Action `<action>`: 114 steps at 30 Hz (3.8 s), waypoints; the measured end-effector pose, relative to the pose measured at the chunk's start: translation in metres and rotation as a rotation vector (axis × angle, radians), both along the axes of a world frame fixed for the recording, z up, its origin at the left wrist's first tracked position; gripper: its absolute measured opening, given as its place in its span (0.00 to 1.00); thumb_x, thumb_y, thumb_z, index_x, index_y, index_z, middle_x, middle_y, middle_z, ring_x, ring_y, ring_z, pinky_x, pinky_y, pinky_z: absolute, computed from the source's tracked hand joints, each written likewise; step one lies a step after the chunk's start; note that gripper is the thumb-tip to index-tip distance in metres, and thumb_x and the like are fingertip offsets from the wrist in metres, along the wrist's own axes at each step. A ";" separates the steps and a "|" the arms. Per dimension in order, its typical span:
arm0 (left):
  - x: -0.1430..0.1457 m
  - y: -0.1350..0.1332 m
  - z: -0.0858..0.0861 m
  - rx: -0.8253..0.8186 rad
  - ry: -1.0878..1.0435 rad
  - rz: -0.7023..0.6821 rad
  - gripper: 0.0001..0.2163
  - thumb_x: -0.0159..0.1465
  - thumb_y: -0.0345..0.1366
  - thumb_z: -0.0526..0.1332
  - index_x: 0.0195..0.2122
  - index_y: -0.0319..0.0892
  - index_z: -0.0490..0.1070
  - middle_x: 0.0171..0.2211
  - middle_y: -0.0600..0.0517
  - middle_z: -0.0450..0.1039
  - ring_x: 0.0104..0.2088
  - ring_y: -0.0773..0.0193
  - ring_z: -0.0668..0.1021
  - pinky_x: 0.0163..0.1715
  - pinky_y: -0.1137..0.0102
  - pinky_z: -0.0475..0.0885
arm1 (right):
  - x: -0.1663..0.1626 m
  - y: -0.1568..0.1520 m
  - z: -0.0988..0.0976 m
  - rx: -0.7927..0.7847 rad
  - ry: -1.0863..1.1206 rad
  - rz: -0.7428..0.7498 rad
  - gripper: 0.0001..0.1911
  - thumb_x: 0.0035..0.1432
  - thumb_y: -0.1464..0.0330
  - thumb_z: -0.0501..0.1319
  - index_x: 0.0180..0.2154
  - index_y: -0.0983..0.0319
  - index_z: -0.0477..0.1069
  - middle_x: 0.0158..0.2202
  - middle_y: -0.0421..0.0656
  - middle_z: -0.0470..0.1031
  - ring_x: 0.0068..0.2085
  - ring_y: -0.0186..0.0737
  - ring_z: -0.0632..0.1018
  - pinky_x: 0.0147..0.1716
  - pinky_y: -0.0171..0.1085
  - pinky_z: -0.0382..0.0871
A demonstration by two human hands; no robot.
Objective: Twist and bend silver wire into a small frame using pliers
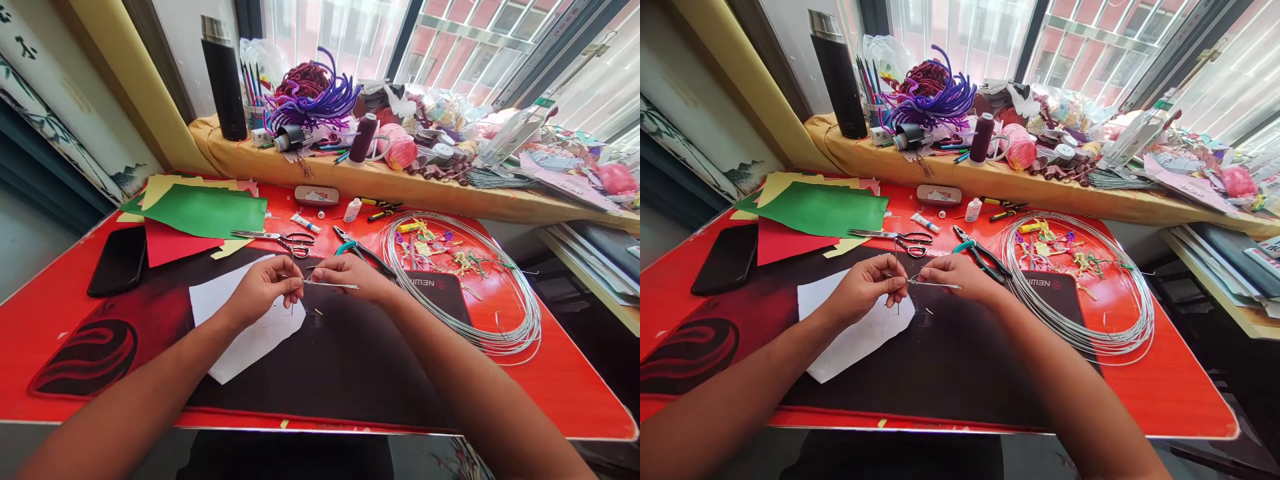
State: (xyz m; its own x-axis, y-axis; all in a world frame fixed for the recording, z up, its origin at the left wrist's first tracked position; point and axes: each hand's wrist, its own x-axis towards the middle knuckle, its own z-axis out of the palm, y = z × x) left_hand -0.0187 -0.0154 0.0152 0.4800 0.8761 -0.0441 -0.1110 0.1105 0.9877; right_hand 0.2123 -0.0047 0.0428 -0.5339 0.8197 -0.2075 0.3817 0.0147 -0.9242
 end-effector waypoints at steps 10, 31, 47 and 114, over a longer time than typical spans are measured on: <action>0.003 -0.001 -0.006 0.262 0.348 0.228 0.03 0.63 0.35 0.64 0.34 0.42 0.72 0.24 0.55 0.75 0.22 0.67 0.75 0.24 0.72 0.70 | -0.035 -0.048 -0.037 0.230 -0.122 -0.176 0.13 0.70 0.66 0.57 0.39 0.62 0.79 0.27 0.39 0.74 0.30 0.35 0.71 0.31 0.34 0.57; 0.004 -0.005 0.005 -0.019 0.053 -0.056 0.09 0.60 0.38 0.70 0.32 0.41 0.71 0.23 0.54 0.77 0.20 0.67 0.75 0.20 0.73 0.70 | -0.001 -0.003 0.035 0.225 -0.267 0.102 0.13 0.67 0.63 0.62 0.37 0.64 0.82 0.25 0.38 0.73 0.27 0.32 0.67 0.30 0.34 0.56; 0.006 -0.007 0.000 0.287 0.345 0.271 0.04 0.64 0.36 0.64 0.35 0.42 0.73 0.25 0.55 0.76 0.23 0.66 0.75 0.26 0.70 0.71 | -0.043 -0.044 -0.042 0.260 -0.049 -0.248 0.17 0.71 0.62 0.55 0.42 0.62 0.80 0.28 0.40 0.74 0.30 0.36 0.71 0.31 0.34 0.60; -0.001 -0.007 0.006 0.253 0.464 0.059 0.04 0.64 0.36 0.62 0.33 0.43 0.71 0.26 0.55 0.76 0.23 0.66 0.75 0.24 0.72 0.71 | -0.023 -0.038 0.031 0.655 -0.841 0.183 0.13 0.71 0.66 0.59 0.39 0.61 0.82 0.33 0.46 0.83 0.31 0.38 0.76 0.29 0.38 0.50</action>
State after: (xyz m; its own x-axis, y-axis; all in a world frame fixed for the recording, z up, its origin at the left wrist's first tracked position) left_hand -0.0193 -0.0228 0.0208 0.4097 0.9119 -0.0236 0.3456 -0.1312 0.9292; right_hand 0.1894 -0.0426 0.0737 -0.5505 0.8268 -0.1152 0.8318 0.5317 -0.1593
